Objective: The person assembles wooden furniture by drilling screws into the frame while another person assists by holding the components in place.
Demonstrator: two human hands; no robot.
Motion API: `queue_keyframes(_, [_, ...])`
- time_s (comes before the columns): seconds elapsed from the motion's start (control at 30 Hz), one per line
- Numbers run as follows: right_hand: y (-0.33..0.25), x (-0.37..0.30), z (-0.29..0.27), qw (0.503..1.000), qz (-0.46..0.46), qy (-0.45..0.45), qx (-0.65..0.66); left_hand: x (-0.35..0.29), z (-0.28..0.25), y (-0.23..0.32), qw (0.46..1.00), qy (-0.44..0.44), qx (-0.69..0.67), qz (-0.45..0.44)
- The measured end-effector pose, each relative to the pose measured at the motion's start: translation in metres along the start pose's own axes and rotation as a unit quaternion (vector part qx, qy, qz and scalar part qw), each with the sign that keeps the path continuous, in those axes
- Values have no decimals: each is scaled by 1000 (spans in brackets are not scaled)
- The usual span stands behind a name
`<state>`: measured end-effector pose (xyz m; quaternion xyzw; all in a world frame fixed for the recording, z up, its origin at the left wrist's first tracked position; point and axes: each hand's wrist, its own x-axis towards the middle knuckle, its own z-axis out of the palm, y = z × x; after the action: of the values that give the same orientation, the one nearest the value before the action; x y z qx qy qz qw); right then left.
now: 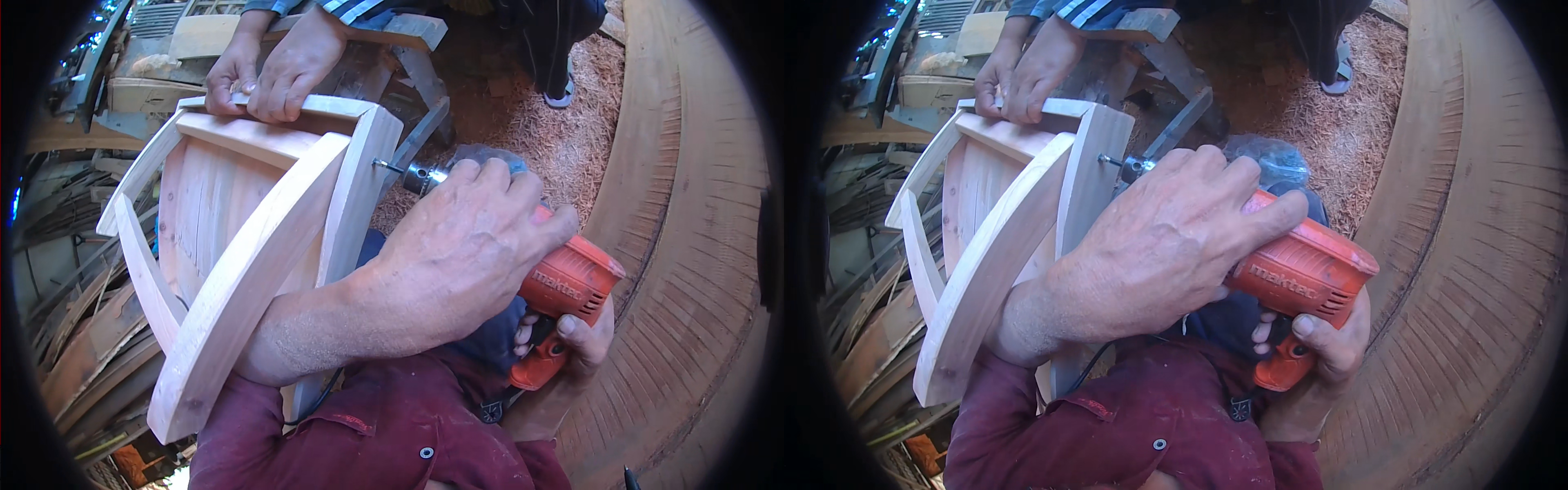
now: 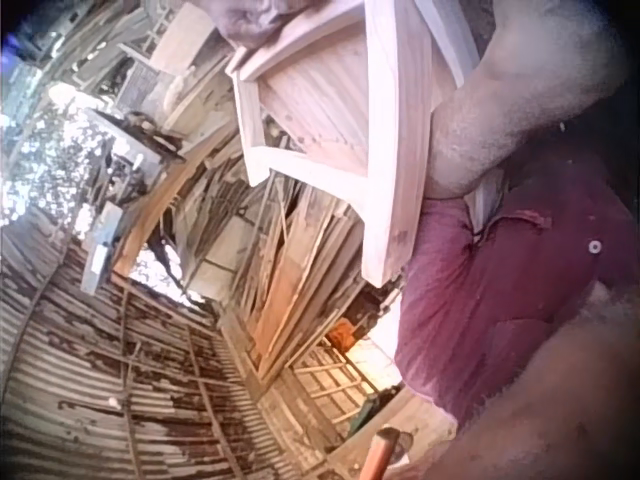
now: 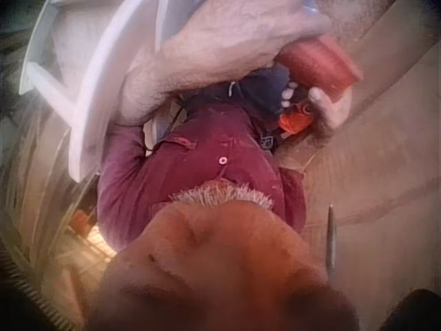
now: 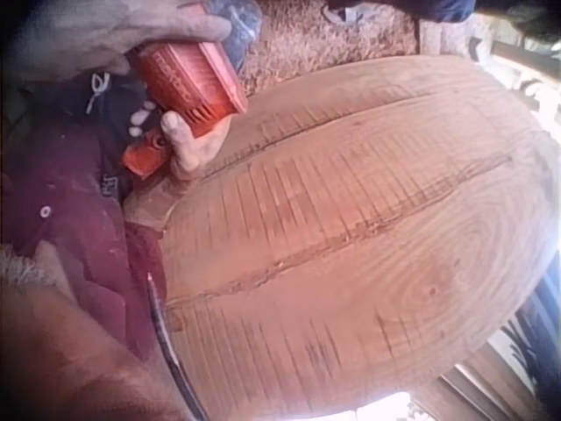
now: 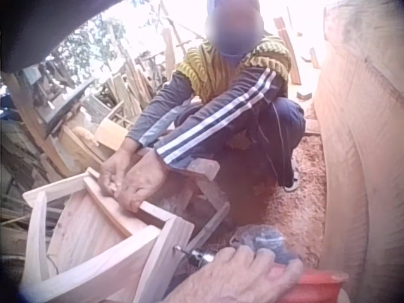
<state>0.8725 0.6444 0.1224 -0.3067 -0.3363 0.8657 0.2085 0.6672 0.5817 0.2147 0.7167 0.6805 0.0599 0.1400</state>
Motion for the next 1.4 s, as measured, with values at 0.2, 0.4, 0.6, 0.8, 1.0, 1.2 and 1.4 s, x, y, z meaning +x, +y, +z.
queue_keyframes(0.2, [-5,-1,10,1000,4,18,14,-9,4,-8,998,60,-23,7])
queue_keyframes(0.4, [-7,4,-9,999,3,-31,-16,-11,-4,-9,997,45,-61,2])
queue_keyframes(0.6, [-16,2,2,999,-7,-32,-35,-10,-9,-11,996,70,-50,27])
queue_keyframes(0.8, [-7,4,-4,998,-26,-43,-42,-9,-3,-9,998,58,-5,9])
queue_keyframes(1.0, [9,7,-3,999,5,-39,13,-5,10,-10,999,10,37,-8])
queue_keyframes(1.2, [16,7,-15,995,24,-84,52,-5,7,-10,998,-7,52,18])
queue_keyframes(1.4, [12,11,-11,996,-16,-84,27,-11,8,-9,997,31,69,4])
